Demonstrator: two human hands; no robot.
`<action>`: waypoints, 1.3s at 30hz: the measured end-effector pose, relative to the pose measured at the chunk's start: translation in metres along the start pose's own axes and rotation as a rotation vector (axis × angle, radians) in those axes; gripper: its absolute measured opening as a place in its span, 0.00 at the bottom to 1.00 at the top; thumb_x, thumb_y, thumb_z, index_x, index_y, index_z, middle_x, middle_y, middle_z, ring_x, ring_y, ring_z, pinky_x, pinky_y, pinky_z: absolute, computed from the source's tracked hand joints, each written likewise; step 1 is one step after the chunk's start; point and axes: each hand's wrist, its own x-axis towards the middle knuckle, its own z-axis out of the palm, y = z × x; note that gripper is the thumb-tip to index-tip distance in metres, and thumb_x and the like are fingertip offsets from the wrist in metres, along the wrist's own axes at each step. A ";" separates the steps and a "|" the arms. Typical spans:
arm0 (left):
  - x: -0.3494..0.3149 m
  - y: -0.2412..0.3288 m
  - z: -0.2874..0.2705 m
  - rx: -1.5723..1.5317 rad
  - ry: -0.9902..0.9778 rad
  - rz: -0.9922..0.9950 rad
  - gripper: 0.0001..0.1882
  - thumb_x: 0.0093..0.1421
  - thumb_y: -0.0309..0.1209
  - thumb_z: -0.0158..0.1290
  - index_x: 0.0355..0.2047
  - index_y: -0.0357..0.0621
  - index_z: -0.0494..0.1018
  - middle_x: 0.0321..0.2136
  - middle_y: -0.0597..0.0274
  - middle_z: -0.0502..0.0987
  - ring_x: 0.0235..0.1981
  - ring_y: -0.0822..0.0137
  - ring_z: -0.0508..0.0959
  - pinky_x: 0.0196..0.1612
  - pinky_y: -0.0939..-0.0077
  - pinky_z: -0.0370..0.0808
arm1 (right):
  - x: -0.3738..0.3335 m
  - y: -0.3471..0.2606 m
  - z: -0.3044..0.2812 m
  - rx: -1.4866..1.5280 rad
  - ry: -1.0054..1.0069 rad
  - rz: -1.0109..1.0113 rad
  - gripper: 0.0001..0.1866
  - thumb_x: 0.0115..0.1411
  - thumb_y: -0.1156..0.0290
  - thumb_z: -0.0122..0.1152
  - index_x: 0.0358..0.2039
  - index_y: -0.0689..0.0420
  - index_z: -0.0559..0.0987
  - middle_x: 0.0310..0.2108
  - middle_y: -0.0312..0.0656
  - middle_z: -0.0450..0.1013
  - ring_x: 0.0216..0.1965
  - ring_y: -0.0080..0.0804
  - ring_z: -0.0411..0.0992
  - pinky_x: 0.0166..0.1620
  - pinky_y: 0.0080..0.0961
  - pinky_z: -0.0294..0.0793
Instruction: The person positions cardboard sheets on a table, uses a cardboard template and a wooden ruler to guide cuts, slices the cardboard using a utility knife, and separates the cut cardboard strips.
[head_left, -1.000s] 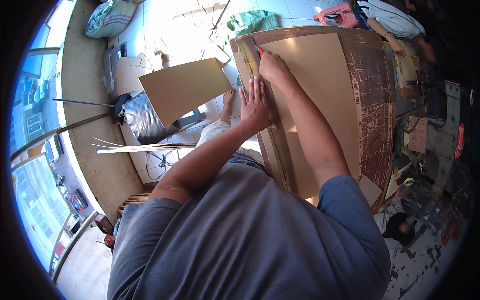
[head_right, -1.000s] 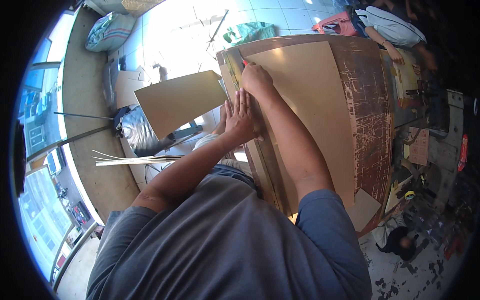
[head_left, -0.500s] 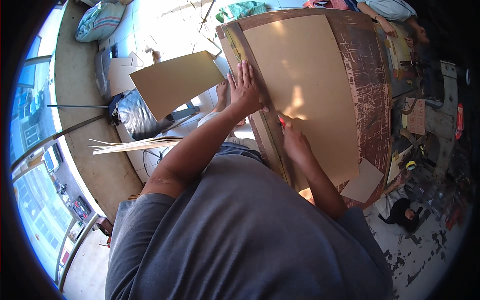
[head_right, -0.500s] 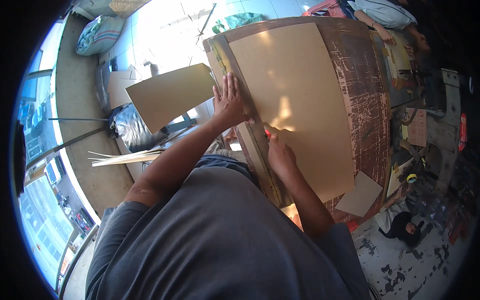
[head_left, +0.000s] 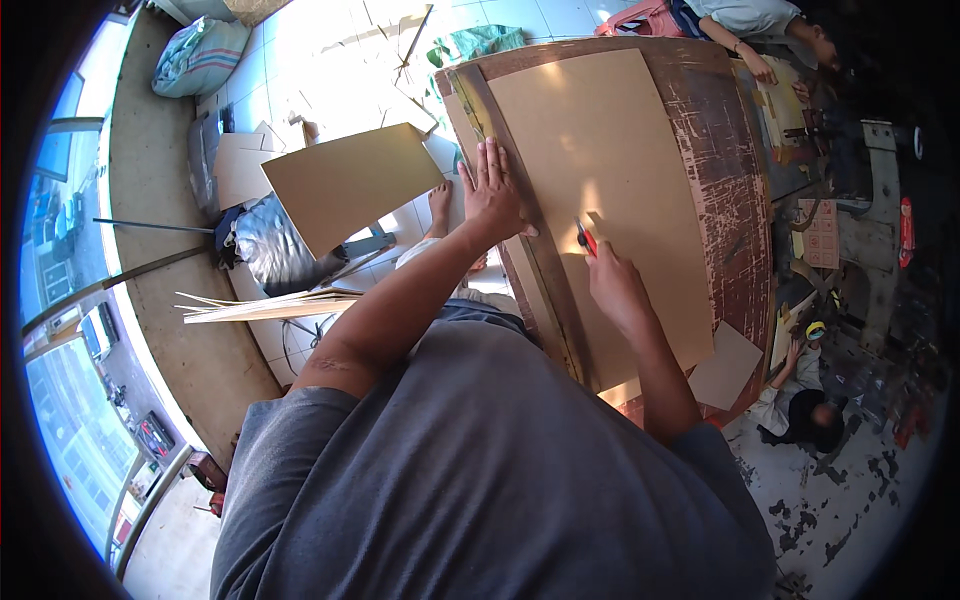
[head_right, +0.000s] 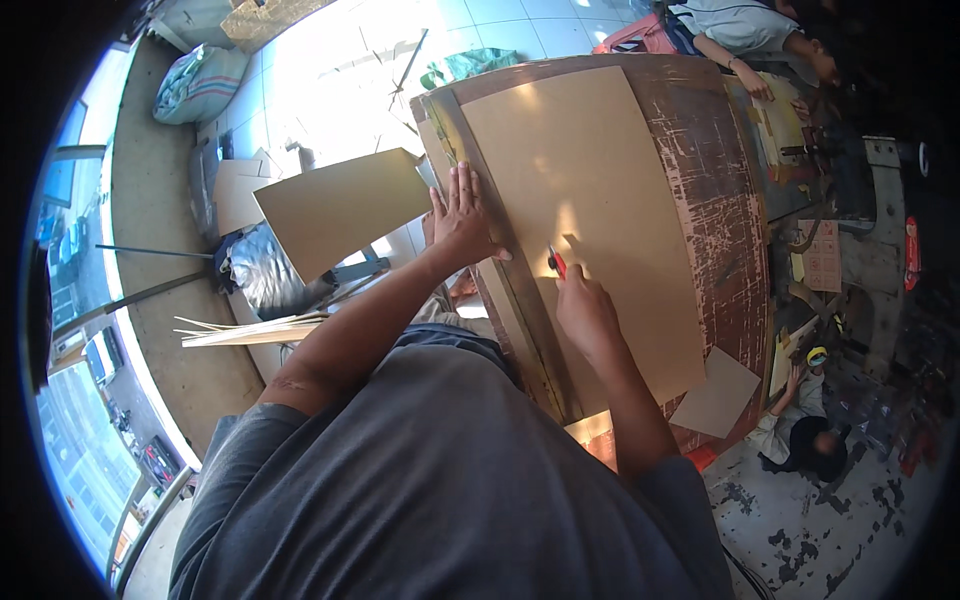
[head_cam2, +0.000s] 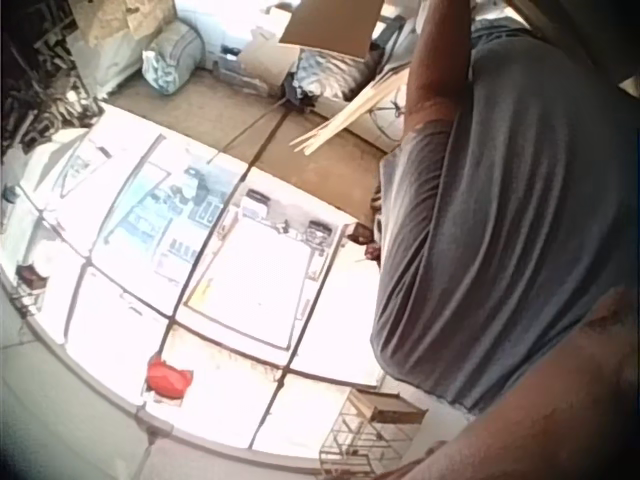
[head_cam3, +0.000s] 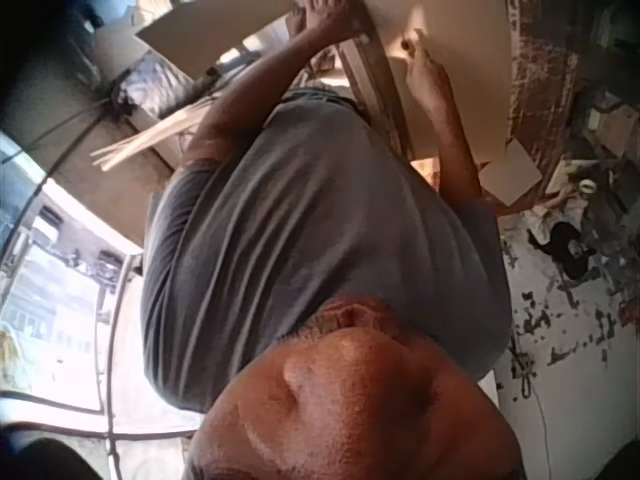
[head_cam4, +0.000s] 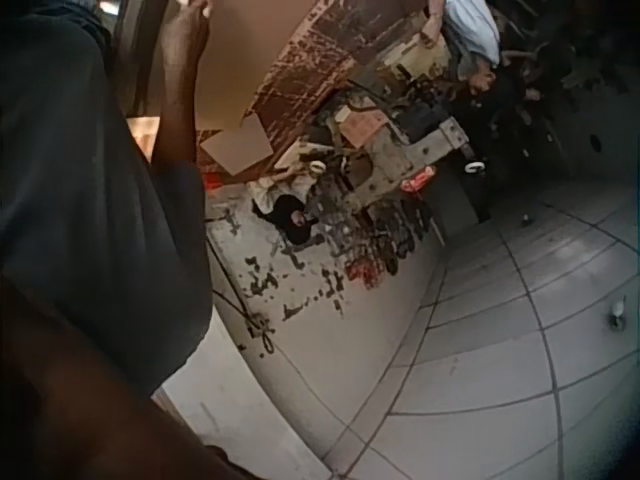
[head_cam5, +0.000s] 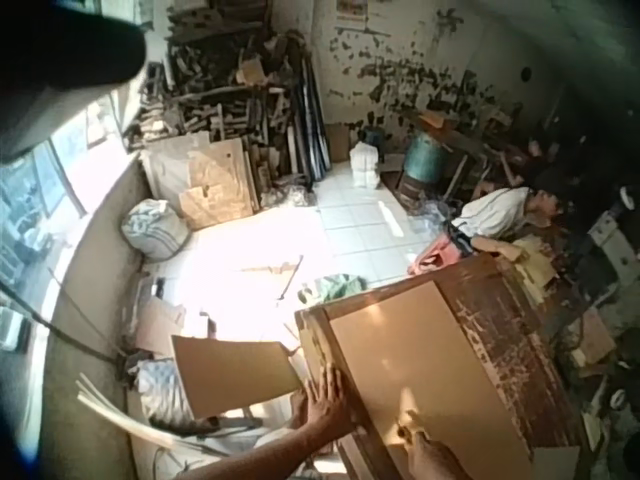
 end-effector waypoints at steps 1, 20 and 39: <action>0.000 0.001 0.002 0.004 -0.007 0.000 0.82 0.32 0.64 0.72 0.70 0.23 0.34 0.72 0.33 0.30 0.74 0.40 0.30 0.68 0.28 0.36 | 0.030 -0.014 -0.003 0.013 0.054 -0.038 0.13 0.70 0.65 0.47 0.40 0.63 0.69 0.30 0.64 0.76 0.37 0.65 0.76 0.40 0.57 0.74; 0.002 0.008 -0.004 0.039 -0.045 -0.041 0.81 0.32 0.63 0.71 0.71 0.27 0.37 0.73 0.37 0.32 0.75 0.45 0.31 0.71 0.35 0.34 | 0.249 -0.136 -0.013 -0.123 0.023 -0.056 0.18 0.65 0.69 0.48 0.49 0.67 0.76 0.49 0.62 0.76 0.52 0.56 0.76 0.53 0.46 0.77; 0.005 -0.002 0.007 0.014 0.025 0.020 0.82 0.30 0.66 0.70 0.70 0.23 0.37 0.72 0.33 0.30 0.74 0.40 0.30 0.67 0.27 0.36 | -0.025 0.024 0.053 -0.074 -0.244 0.094 0.17 0.71 0.64 0.40 0.47 0.66 0.68 0.34 0.69 0.75 0.40 0.68 0.75 0.44 0.59 0.72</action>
